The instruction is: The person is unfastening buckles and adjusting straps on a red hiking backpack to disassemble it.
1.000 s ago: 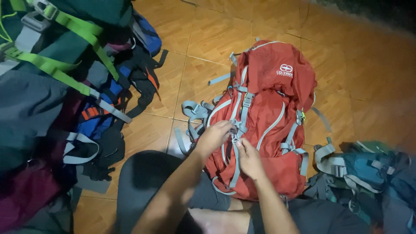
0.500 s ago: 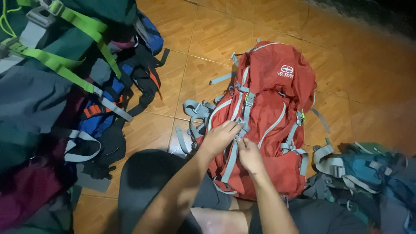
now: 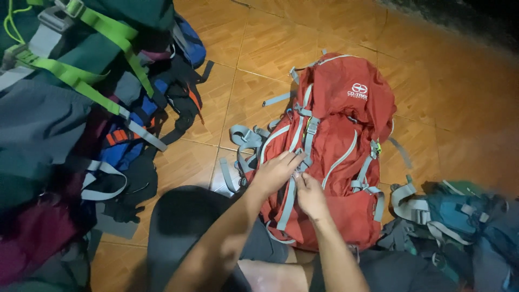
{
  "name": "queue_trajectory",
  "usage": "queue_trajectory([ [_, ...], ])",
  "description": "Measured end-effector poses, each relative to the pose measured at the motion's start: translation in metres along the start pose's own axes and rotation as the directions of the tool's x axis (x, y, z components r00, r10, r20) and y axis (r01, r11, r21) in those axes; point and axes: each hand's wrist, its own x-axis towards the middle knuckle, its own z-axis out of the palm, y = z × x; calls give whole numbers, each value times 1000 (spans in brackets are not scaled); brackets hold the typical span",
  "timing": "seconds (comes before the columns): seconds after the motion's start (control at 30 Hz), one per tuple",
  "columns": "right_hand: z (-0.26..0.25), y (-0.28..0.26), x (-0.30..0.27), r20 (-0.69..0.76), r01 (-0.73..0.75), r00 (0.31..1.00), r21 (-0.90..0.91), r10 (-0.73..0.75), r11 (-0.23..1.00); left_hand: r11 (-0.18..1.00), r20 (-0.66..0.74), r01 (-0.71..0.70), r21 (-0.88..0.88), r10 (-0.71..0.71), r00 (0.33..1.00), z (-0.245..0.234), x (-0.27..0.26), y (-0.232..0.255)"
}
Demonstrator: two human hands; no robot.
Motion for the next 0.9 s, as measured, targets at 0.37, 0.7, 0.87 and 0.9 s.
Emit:
queue_trajectory([
  [0.37, 0, 3, -3, -32, -31, 999, 48, 33, 998, 1000, -22, 9, 25, -8, 1000, 2, 0, -1],
  [0.7, 8, 12, 19, -138, 31, 990, -57, -38, 998, 1000, 74, -7, -10, 8, 997, 25, 2, -2],
  [0.87, -5, 1, 35, -159, 18, 987, -90, -32, 996, 1000, 155, -9, -8, 10, 988, 33, 12, -2],
  [0.9, -7, -1, 27, -133, 24, 990, -89, -36, 996, 999, 188, 32, -7, -30, 982, 42, 6, -1],
])
